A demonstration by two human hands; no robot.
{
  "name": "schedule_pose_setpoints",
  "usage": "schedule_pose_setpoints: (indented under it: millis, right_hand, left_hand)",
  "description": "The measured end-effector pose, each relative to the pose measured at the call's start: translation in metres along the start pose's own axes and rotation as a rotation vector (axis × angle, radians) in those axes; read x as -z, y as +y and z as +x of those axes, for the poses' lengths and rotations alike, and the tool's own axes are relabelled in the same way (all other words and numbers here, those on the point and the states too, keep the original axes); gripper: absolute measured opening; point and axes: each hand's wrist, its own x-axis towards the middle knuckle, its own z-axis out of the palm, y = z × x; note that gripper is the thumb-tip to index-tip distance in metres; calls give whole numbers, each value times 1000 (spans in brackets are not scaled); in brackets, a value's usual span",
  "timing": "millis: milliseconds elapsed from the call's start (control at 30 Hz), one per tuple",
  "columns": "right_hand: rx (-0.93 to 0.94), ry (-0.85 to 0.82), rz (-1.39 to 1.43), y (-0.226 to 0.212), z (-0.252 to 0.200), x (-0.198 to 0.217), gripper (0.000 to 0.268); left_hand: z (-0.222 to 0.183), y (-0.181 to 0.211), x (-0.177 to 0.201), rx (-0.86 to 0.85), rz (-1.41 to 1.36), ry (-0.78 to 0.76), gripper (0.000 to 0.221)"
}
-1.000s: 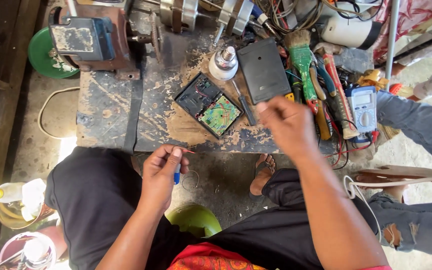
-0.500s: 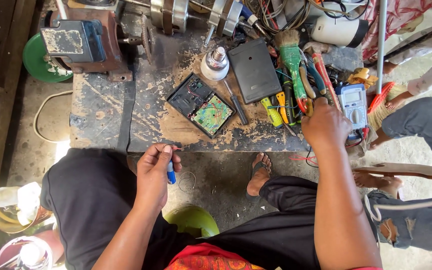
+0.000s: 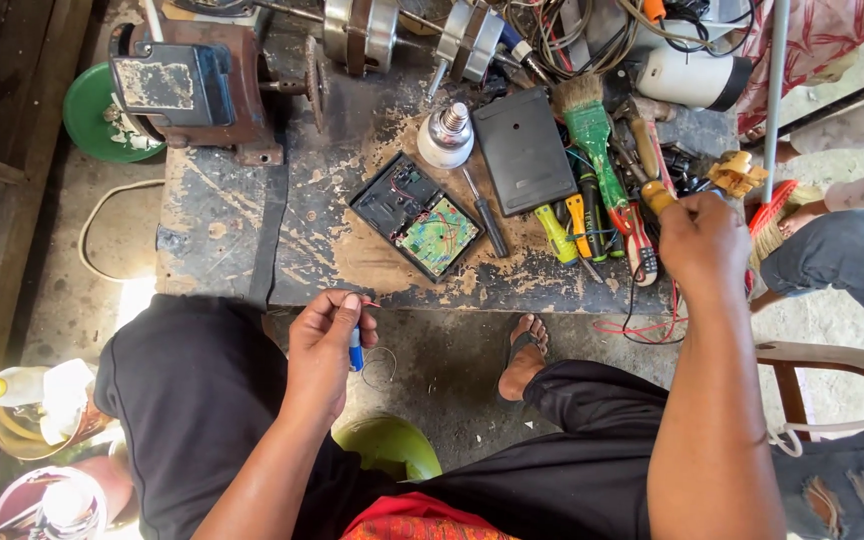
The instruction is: A person strips insulation from wires using pliers and manipulates a circuit board on a repair bench.
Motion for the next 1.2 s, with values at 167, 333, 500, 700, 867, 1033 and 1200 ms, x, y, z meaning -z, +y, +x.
schedule_pose_setpoints:
  millis: [167, 333, 500, 700, 867, 1033, 1200]
  right_hand:
    - [-40, 3, 81, 3, 2, 1, 25]
    - [-26, 60, 42, 3, 3, -1, 24]
    - [13, 85, 121, 6, 5, 1, 20]
    - [-100, 9, 378, -1, 15, 10, 16]
    - [-198, 19, 520, -7, 24, 20, 18]
    - [-145, 70, 619, -2, 25, 18, 18]
    - [-241, 50, 616, 4, 26, 23, 18]
  left_hand:
    - [0, 1, -1, 0, 8, -15, 12]
    - [-1, 3, -2, 18, 9, -23, 12]
    - [-2, 3, -3, 32, 17, -31, 12]
    - [-2, -1, -3, 58, 48, -30, 13]
    - [-1, -2, -4, 74, 56, -14, 14]
    - [-1, 1, -3, 73, 46, -24, 14]
    - [-1, 3, -4, 69, 39, -33, 14]
